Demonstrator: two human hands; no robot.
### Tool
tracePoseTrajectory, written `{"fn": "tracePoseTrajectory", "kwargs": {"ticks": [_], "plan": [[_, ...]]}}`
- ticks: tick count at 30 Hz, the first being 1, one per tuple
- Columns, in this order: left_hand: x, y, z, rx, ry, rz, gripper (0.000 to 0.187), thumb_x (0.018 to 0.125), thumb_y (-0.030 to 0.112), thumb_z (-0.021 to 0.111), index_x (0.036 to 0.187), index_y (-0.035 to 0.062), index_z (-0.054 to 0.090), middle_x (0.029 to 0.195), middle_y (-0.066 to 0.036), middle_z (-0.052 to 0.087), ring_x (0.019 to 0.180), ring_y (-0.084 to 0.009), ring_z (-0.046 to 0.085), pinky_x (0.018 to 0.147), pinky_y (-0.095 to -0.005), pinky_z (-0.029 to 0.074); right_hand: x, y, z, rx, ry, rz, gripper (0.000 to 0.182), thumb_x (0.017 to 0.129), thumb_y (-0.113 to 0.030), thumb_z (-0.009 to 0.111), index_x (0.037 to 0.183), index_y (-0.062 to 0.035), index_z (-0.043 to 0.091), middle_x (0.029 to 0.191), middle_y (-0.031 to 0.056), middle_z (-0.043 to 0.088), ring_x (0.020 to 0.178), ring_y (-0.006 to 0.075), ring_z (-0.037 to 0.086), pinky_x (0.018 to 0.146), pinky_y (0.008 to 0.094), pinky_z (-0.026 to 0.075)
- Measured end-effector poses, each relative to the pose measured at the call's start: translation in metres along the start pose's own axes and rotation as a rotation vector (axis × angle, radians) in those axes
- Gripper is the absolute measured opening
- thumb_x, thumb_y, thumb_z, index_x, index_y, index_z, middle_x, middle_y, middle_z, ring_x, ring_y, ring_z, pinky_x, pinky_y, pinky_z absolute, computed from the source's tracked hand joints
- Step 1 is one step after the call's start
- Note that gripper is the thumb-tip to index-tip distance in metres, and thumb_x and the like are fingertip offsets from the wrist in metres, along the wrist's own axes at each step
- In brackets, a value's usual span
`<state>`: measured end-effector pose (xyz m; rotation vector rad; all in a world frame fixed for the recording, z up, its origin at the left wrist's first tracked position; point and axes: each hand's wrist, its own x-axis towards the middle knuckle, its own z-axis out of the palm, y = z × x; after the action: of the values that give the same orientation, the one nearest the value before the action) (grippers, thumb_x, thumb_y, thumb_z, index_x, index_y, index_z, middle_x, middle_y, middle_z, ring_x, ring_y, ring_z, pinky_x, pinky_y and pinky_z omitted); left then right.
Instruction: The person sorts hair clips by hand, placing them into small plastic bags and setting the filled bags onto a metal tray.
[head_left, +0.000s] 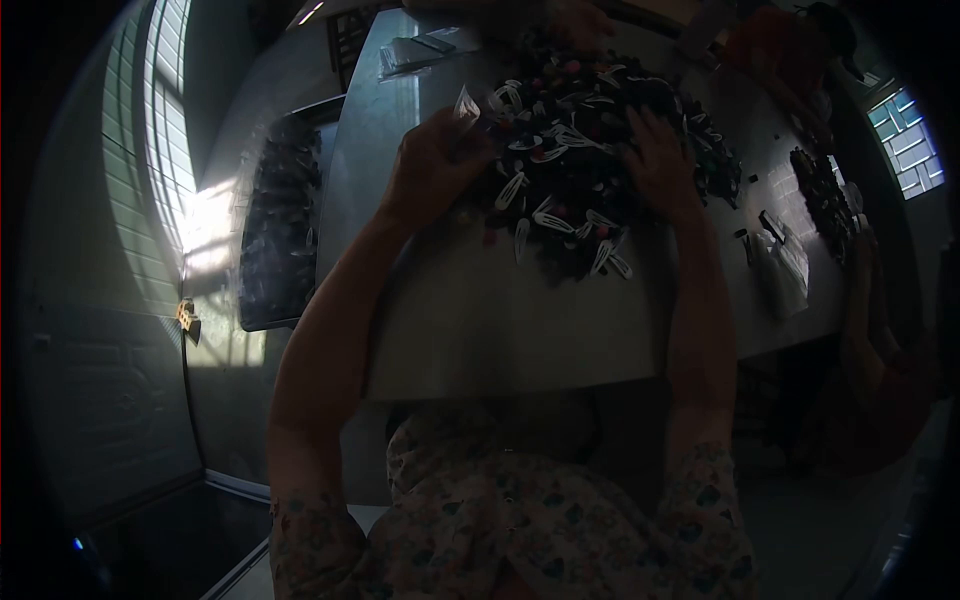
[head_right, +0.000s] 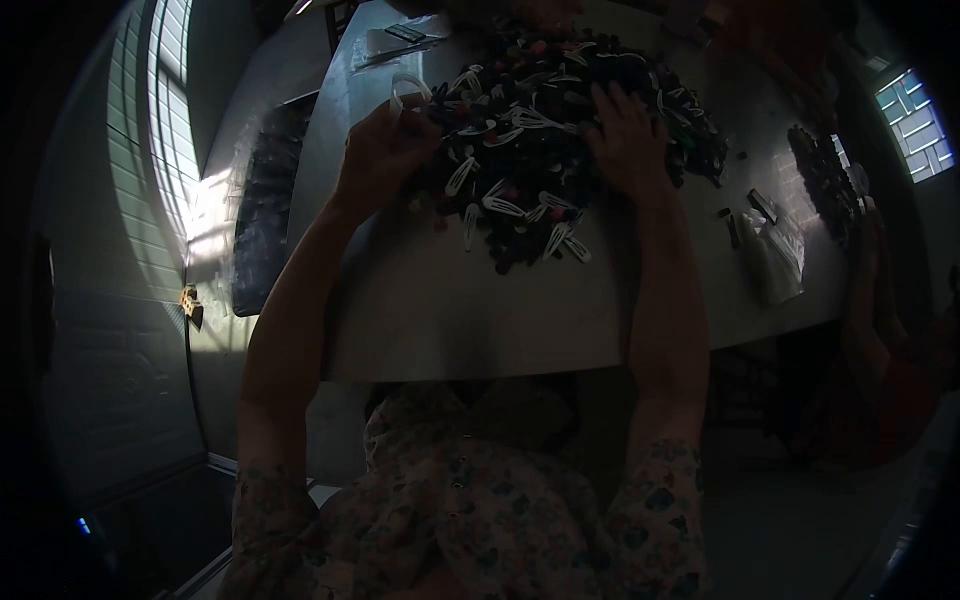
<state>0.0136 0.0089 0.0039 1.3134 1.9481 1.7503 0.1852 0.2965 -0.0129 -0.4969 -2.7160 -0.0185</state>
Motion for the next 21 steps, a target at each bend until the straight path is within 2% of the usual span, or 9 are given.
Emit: {"fn": "tracePoseTrajectory", "kwargs": {"ticks": [2, 4, 5, 7, 8, 10, 13, 20, 21], "plan": [[-0.002, 0.001, 0.002, 0.022, 0.017, -0.009, 0.035, 0.092, 0.006, 0.067, 0.125, -0.0007, 0.057, 0.097, -0.001, 0.065, 0.091, -0.0077, 0.061, 0.086, -0.0245, 0.051, 0.002, 0.003, -0.006, -0.014, 0.038, 0.062, 0.057, 0.096, -0.039, 0.054, 0.149, -0.0244, 0.041, 0.157, 0.0071, 0.033, 0.145, 0.0317, 0.028, 0.115, 0.0592, 0.018], [-0.002, 0.006, 0.003, -0.004, 0.023, 0.006, 0.036, 0.092, 0.007, 0.068, 0.125, -0.0004, 0.057, 0.097, 0.000, 0.064, 0.091, -0.0078, 0.061, 0.086, -0.0247, 0.051, 0.002, -0.006, -0.032, -0.010, 0.190, -0.078, 0.044, 0.090, -0.029, 0.065, 0.132, -0.0192, 0.061, 0.144, 0.0066, 0.051, 0.132, 0.0279, 0.047, 0.109, 0.0503, 0.034], [-0.002, 0.009, 0.003, -0.028, 0.024, 0.016, 0.036, 0.092, 0.008, 0.068, 0.126, -0.0001, 0.057, 0.097, 0.000, 0.064, 0.092, -0.0079, 0.061, 0.086, -0.0248, 0.051, 0.002, -0.011, -0.046, -0.012, 0.186, -0.082, 0.044, 0.090, -0.029, 0.065, 0.132, -0.0192, 0.061, 0.144, 0.0066, 0.051, 0.132, 0.0279, 0.047, 0.109, 0.0503, 0.034], [-0.002, 0.012, 0.004, -0.070, 0.037, 0.030, 0.038, 0.092, 0.008, 0.069, 0.127, 0.0003, 0.057, 0.097, 0.000, 0.065, 0.092, -0.0078, 0.061, 0.086, -0.0249, 0.051, 0.004, -0.024, -0.072, 0.649, -0.186, 0.046, 0.028, 0.083, -0.019, 0.073, 0.110, -0.0121, 0.073, 0.117, 0.0059, 0.068, 0.110, 0.0215, 0.063, 0.094, 0.0373, 0.048], [-0.002, 0.013, 0.004, -0.107, 0.046, 0.048, 0.039, 0.091, 0.008, 0.069, 0.127, 0.0008, 0.057, 0.097, 0.000, 0.065, 0.091, -0.0077, 0.061, 0.085, -0.0249, 0.051, 0.001, -0.027, -0.074, 0.650, -0.191, 0.042, 0.028, 0.083, -0.019, 0.073, 0.110, -0.0121, 0.073, 0.117, 0.0059, 0.068, 0.110, 0.0215, 0.063, 0.094, 0.0373, 0.048], [-0.001, 0.008, 0.003, -0.080, 0.044, 0.053, 0.040, 0.091, 0.008, 0.070, 0.128, 0.0010, 0.057, 0.098, 0.000, 0.065, 0.092, -0.0079, 0.062, 0.086, -0.0252, 0.051, -0.004, -0.034, -0.075, 0.810, -0.371, -0.089, 0.019, 0.080, -0.013, 0.075, 0.099, -0.0081, 0.074, 0.096, 0.0055, 0.072, 0.092, 0.0167, 0.068, 0.080, 0.0290, 0.054], [-0.002, 0.007, 0.004, -0.065, 0.038, 0.053, 0.041, 0.090, 0.007, 0.070, 0.129, 0.0013, 0.057, 0.099, -0.001, 0.066, 0.093, -0.0083, 0.062, 0.087, -0.0257, 0.052, -0.009, -0.049, -0.073, 0.698, -0.421, -0.176, 0.019, 0.082, -0.012, 0.073, 0.100, -0.0065, 0.072, 0.094, 0.0066, 0.072, 0.089, 0.0176, 0.069, 0.081, 0.0307, 0.055], [-0.002, 0.007, 0.002, 0.082, 0.045, 0.015, 0.046, 0.088, 0.007, 0.072, 0.131, 0.0020, 0.056, 0.100, -0.002, 0.067, 0.094, -0.0089, 0.063, 0.086, -0.0255, 0.053, -0.009, -0.051, -0.065, 0.716, -0.348, -0.169, 0.021, 0.081, -0.014, 0.074, 0.099, -0.0052, 0.068, 0.091, 0.0065, 0.071, 0.083, 0.0162, 0.068, 0.075, 0.0317, 0.055], [-0.002, 0.007, 0.002, 0.082, 0.045, 0.013, 0.046, 0.088, 0.007, 0.072, 0.131, 0.0020, 0.056, 0.100, -0.002, 0.067, 0.094, -0.0089, 0.063, 0.086, -0.0255, 0.053, -0.008, -0.055, -0.075, 0.711, -0.373, -0.082, 0.020, 0.081, -0.014, 0.073, 0.098, -0.0051, 0.067, 0.089, 0.0060, 0.070, 0.082, 0.0150, 0.067, 0.074, 0.0313, 0.055]]}}
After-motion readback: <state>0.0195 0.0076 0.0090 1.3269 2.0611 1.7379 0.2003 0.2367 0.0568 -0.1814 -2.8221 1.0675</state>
